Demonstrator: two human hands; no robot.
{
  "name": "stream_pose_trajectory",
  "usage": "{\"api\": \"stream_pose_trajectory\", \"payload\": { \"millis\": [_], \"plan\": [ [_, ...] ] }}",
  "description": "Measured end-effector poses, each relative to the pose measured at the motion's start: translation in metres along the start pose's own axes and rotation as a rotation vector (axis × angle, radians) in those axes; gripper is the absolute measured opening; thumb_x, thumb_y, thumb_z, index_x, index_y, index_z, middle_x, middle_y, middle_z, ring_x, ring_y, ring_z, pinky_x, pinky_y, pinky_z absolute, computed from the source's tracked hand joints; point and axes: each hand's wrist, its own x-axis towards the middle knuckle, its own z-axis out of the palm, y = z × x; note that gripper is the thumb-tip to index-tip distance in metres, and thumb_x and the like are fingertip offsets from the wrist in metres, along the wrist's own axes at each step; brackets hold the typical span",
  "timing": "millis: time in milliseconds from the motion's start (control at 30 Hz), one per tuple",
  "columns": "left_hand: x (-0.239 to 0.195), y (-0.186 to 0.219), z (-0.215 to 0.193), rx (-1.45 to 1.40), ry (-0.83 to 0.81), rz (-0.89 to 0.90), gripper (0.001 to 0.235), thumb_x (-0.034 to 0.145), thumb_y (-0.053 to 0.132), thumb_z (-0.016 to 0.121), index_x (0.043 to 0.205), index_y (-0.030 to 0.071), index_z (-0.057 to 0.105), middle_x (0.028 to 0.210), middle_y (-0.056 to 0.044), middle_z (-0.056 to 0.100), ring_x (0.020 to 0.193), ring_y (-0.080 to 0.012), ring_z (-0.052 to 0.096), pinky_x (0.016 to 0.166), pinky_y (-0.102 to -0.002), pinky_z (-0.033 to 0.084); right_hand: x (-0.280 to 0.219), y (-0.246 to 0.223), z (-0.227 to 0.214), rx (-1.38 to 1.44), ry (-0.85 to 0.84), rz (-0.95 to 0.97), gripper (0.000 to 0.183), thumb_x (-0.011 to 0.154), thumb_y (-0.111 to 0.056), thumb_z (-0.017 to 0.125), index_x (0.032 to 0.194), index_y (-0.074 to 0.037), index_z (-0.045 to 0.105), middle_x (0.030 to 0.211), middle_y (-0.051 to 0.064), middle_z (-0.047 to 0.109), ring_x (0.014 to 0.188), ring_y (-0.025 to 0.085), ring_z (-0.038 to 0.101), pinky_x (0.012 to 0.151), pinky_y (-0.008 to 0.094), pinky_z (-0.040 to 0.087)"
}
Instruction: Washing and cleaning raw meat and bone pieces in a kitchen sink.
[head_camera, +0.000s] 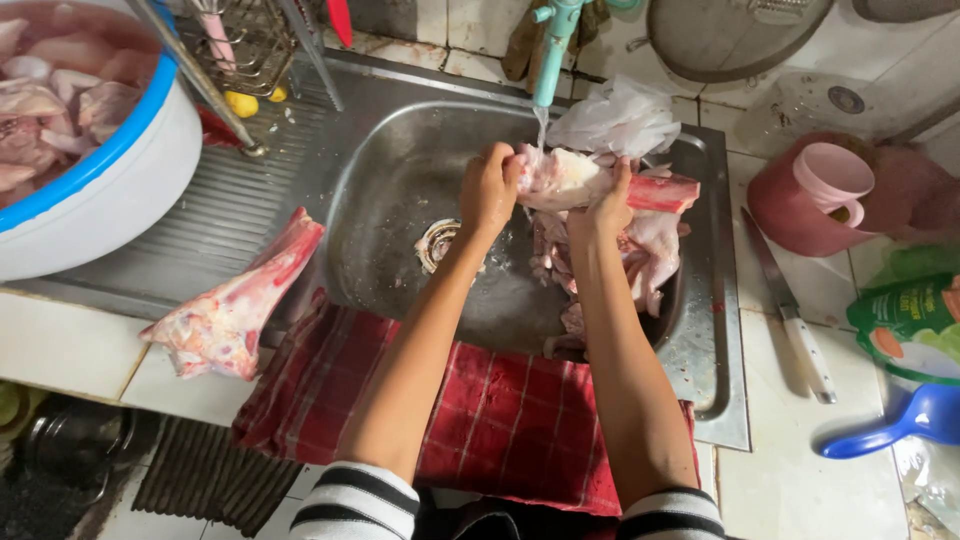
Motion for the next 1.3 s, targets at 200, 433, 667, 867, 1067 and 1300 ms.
{"api": "stream_pose_trajectory", "payload": {
  "millis": [200,433,667,867,1067,1300],
  "plan": [
    [0.007,-0.004,-0.031,-0.098,-0.088,-0.13,0.049,0.082,0.044,0.077,0.111,0.008,0.062,0.088,-0.015,0.073,0.082,-0.0387,0.071,0.07,-0.049,0.055,0.077,0.06,-0.036,-0.066,-0.334,0.117,0.052,0.093,-0.045,0.065,0.123,-0.005,0.057,0.111,0.014,0.068,0.099,0.034,0.07,0.092,0.055,0.06],
    [0.004,0.012,-0.066,0.037,0.15,0.058,0.044,0.085,0.045,0.079,0.097,0.008,0.059,0.083,-0.016,0.072,0.081,-0.0388,0.071,0.074,-0.049,0.056,0.066,0.103,-0.006,-0.244,-0.713,0.531,0.044,0.103,-0.045,0.053,0.117,-0.005,0.065,0.107,0.013,0.074,0.099,0.031,0.071,0.093,0.047,0.058],
    [-0.005,0.009,-0.155,0.235,-0.23,-0.041,0.046,0.081,0.046,0.073,0.108,0.009,0.066,0.08,-0.015,0.073,0.07,-0.0335,0.073,0.059,-0.048,0.058,0.063,0.112,0.002,-0.259,-0.561,0.59,0.061,0.103,-0.057,0.038,0.133,-0.008,0.057,0.132,0.016,0.067,0.122,0.038,0.066,0.107,0.06,0.053],
    [-0.018,0.001,-0.297,0.854,-0.667,-0.395,0.05,0.084,0.055,0.078,0.112,0.014,0.074,0.115,-0.01,0.071,0.109,-0.0292,0.067,0.09,-0.051,0.049,0.075,0.103,0.004,0.003,-0.629,0.621,0.064,0.107,-0.052,0.032,0.144,-0.004,0.053,0.144,0.02,0.06,0.134,0.042,0.06,0.12,0.067,0.044],
    [-0.039,-0.056,-0.301,0.865,-0.528,-0.383,0.07,0.074,0.051,0.087,0.128,0.011,0.065,0.124,-0.011,0.069,0.116,-0.0347,0.064,0.094,-0.056,0.047,0.026,0.075,0.017,-0.128,-0.626,0.537,0.052,0.101,-0.039,0.036,0.134,-0.005,0.057,0.134,0.02,0.061,0.129,0.041,0.059,0.115,0.069,0.045],
    [-0.029,-0.048,-0.298,1.018,-0.659,-0.396,0.068,0.08,0.046,0.081,0.137,0.018,0.055,0.134,-0.014,0.06,0.121,-0.037,0.06,0.1,-0.063,0.042,0.071,0.089,0.005,-0.297,-0.664,0.405,0.063,0.092,-0.06,0.033,0.12,-0.008,0.057,0.126,0.015,0.066,0.12,0.035,0.063,0.1,0.057,0.048]
  ]
}}
